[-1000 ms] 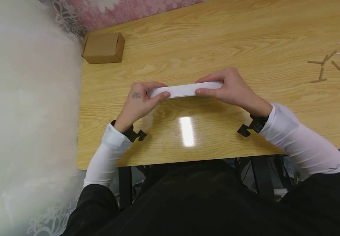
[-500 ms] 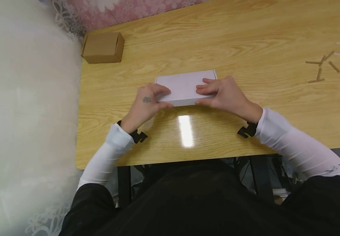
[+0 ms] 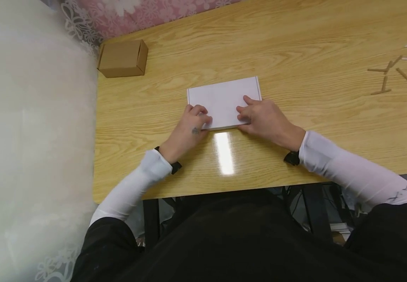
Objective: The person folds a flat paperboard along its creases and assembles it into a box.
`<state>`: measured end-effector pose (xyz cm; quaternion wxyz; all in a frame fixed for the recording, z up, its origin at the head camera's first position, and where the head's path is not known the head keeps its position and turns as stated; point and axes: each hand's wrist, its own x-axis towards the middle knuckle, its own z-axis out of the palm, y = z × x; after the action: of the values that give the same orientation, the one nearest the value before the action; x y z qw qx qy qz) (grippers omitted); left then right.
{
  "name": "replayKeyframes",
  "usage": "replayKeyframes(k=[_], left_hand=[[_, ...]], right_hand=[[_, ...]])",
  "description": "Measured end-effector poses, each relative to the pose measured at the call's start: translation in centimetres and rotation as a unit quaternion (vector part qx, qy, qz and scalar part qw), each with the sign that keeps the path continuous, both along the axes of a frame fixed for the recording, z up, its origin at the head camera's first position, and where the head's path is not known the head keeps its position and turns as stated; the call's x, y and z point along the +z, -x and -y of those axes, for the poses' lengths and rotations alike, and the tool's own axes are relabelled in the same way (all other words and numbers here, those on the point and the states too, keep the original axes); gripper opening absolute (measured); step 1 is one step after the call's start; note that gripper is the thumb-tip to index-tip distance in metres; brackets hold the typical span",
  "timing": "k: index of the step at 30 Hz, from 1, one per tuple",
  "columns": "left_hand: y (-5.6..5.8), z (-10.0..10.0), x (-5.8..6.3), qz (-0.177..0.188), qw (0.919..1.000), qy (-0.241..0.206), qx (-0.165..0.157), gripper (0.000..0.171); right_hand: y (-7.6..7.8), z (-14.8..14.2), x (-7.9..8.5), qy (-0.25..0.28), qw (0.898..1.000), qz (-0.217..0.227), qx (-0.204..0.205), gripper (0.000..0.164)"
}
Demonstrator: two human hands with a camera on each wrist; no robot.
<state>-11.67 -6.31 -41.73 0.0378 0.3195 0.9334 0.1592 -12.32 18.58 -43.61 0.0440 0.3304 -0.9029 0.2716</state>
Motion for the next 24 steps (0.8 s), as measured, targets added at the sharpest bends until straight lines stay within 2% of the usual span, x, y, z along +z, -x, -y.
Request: replayKeyframes(k=[3,6,11,15,18,24], left_hand=[[-0.4,-0.3,-0.2,-0.026,0.9991,0.033,-0.001,0.018],[-0.6,-0.6,0.1,-0.042,0.9972,0.062,0.003,0.023],[-0.7,-0.9,0.7,-0.039,0.9943,0.098,0.012,0.022],[-0.2,-1.2,0.9,-0.031,0.9924,0.119,0.002,0.022],[1.0,-1.3,1.2,-0.009,0.9917,0.128,-0.007,0.023],[5.3,-1.0,1.7,0.04,0.9923,0.117,-0.001,0.033]], right_hand=[[-0.1,0.2,0.1,-0.022,1.0,-0.005,0.009,0.023],[0.0,0.4,0.4,-0.04,0.999,-0.01,0.018,0.023],[0.4,0.7,1.0,-0.072,0.997,-0.003,0.028,0.023],[1.0,1.1,1.7,-0.113,0.993,-0.007,0.031,0.022],[1.9,1.3,2.1,-0.134,0.99,-0.005,0.035,0.019],[5.1,1.2,2.6,-0.161,0.986,0.004,0.045,0.018]])
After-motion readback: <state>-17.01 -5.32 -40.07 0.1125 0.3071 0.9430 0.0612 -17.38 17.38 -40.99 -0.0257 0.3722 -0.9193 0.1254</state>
